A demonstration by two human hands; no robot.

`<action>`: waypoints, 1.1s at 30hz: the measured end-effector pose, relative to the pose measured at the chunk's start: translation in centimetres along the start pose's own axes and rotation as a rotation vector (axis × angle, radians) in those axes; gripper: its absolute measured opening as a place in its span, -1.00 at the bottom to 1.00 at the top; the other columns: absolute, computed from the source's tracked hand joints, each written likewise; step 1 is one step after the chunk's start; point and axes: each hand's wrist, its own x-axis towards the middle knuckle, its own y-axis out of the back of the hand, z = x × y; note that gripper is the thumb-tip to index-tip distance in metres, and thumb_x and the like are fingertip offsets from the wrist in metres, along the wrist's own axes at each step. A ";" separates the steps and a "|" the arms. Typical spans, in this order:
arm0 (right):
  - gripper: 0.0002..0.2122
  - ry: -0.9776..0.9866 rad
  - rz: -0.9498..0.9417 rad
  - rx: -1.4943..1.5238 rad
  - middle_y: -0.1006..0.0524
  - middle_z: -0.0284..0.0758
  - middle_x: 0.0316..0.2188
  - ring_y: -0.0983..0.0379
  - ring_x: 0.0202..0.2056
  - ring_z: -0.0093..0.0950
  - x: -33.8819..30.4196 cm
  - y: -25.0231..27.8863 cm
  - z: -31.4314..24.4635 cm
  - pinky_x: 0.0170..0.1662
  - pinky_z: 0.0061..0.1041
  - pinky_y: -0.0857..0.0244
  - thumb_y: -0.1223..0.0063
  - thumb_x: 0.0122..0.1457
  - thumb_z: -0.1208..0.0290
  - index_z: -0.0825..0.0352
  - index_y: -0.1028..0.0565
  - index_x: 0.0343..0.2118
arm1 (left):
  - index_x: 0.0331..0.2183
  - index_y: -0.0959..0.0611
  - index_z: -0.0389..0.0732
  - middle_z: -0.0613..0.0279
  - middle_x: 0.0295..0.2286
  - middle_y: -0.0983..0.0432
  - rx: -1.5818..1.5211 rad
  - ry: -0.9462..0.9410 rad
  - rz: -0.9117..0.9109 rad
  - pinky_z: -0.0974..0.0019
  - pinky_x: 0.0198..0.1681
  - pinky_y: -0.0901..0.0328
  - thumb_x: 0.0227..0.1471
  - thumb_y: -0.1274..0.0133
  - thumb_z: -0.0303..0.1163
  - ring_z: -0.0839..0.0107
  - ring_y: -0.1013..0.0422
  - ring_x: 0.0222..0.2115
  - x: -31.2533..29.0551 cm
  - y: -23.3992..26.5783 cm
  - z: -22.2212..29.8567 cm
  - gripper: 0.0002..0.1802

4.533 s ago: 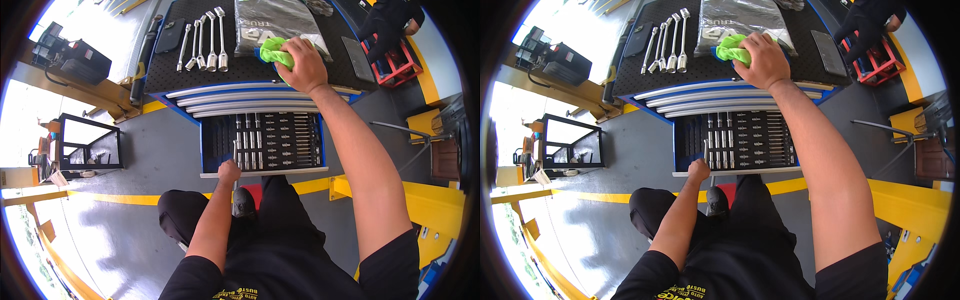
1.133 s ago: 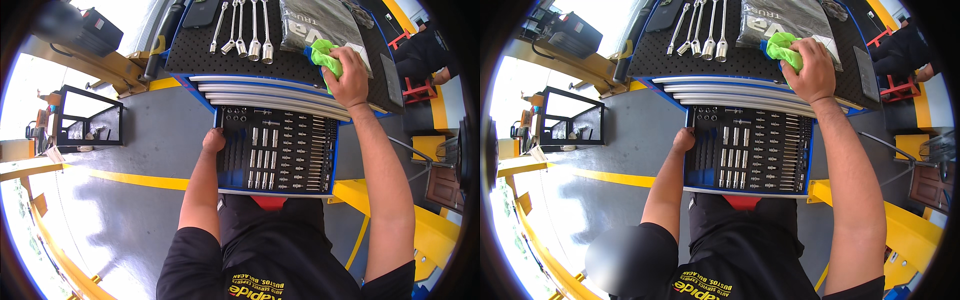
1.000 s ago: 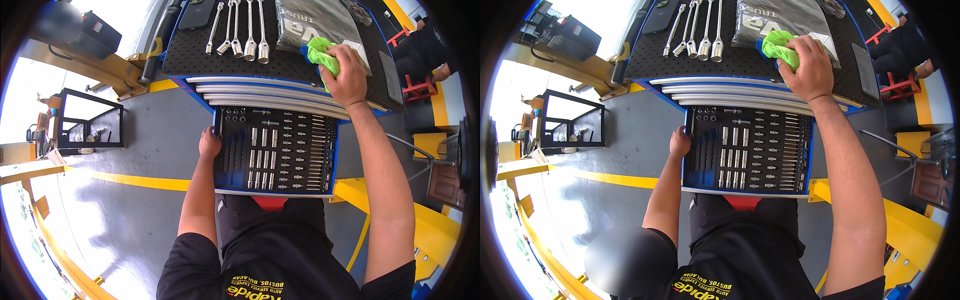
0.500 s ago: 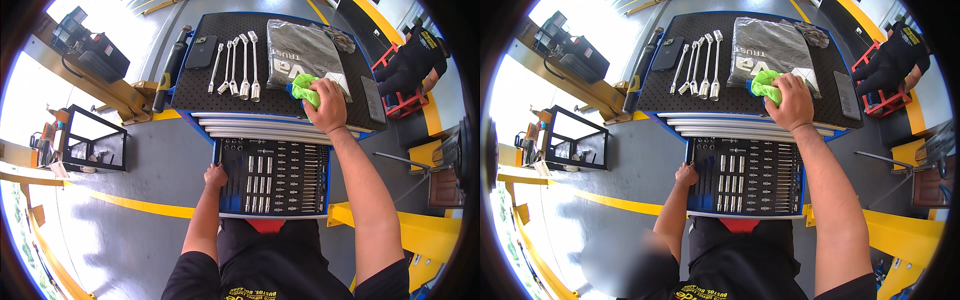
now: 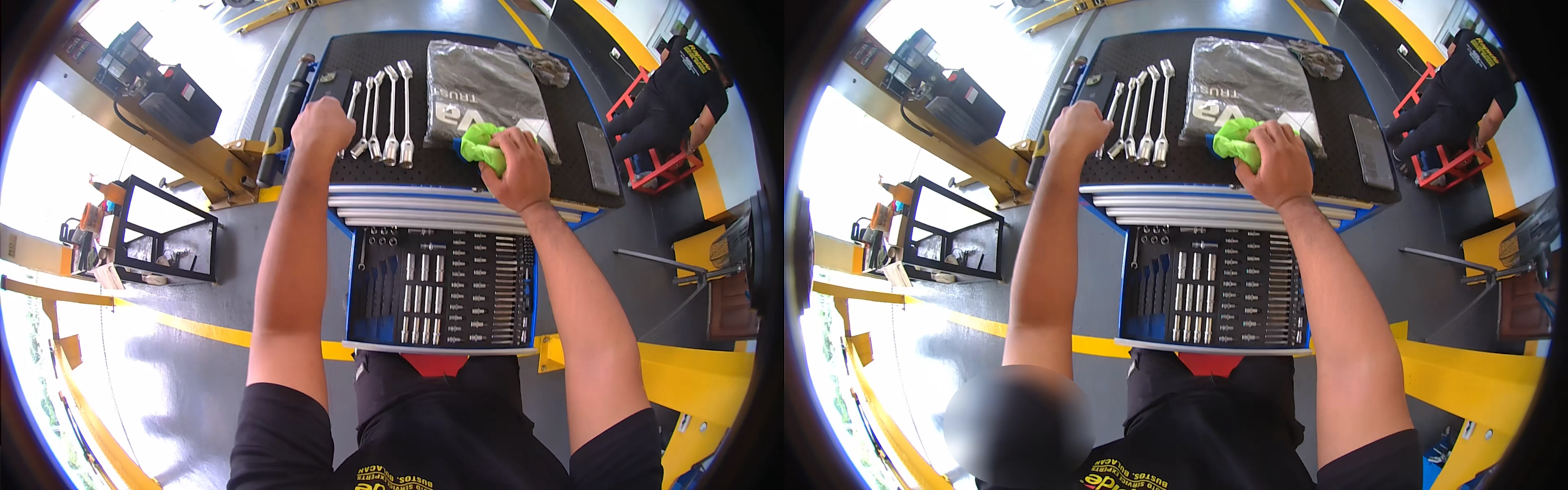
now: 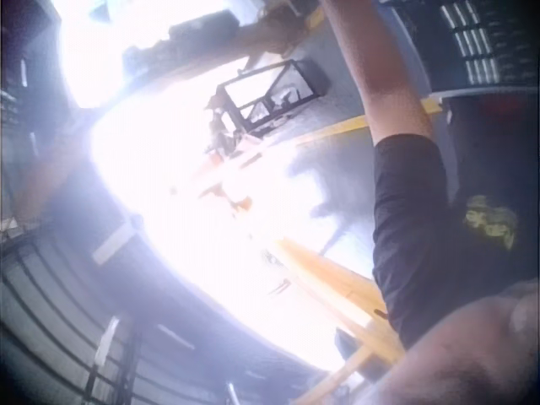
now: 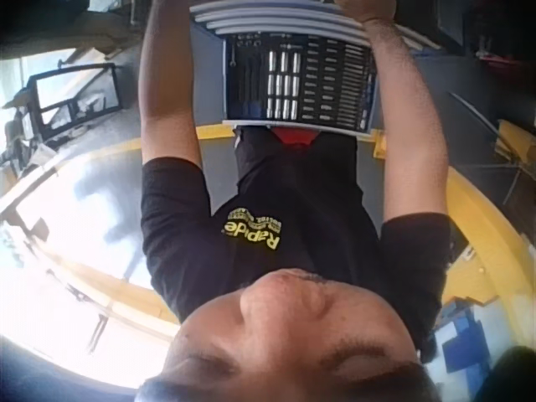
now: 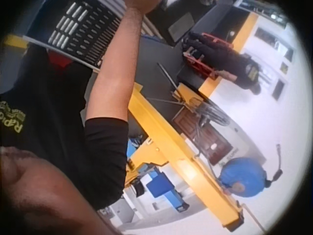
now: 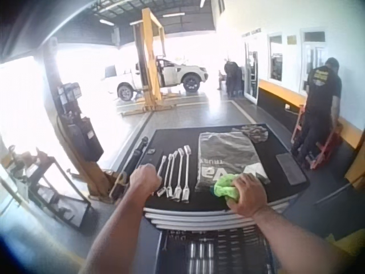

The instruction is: The person opens a tool chest drawer, retrieves a green cloth, and wipes several metal socket tools one by one. The person places the cleaned sockets on the tool chest top and continues wiping additional sockets with the cloth.

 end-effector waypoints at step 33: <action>-0.73 0.103 0.014 -0.063 -0.51 -0.31 -0.25 -0.46 -0.16 -0.21 -0.7 -1.3 1.5 -0.05 -0.22 -0.38 -0.25 0.05 0.22 0.24 -0.51 -0.26 | -0.28 -0.62 -0.28 -0.08 -0.22 -0.56 -0.024 0.153 -0.280 0.03 -0.10 -0.48 0.15 0.02 -0.48 -0.04 -0.57 -0.22 -31.5 -35.0 -16.3 -0.86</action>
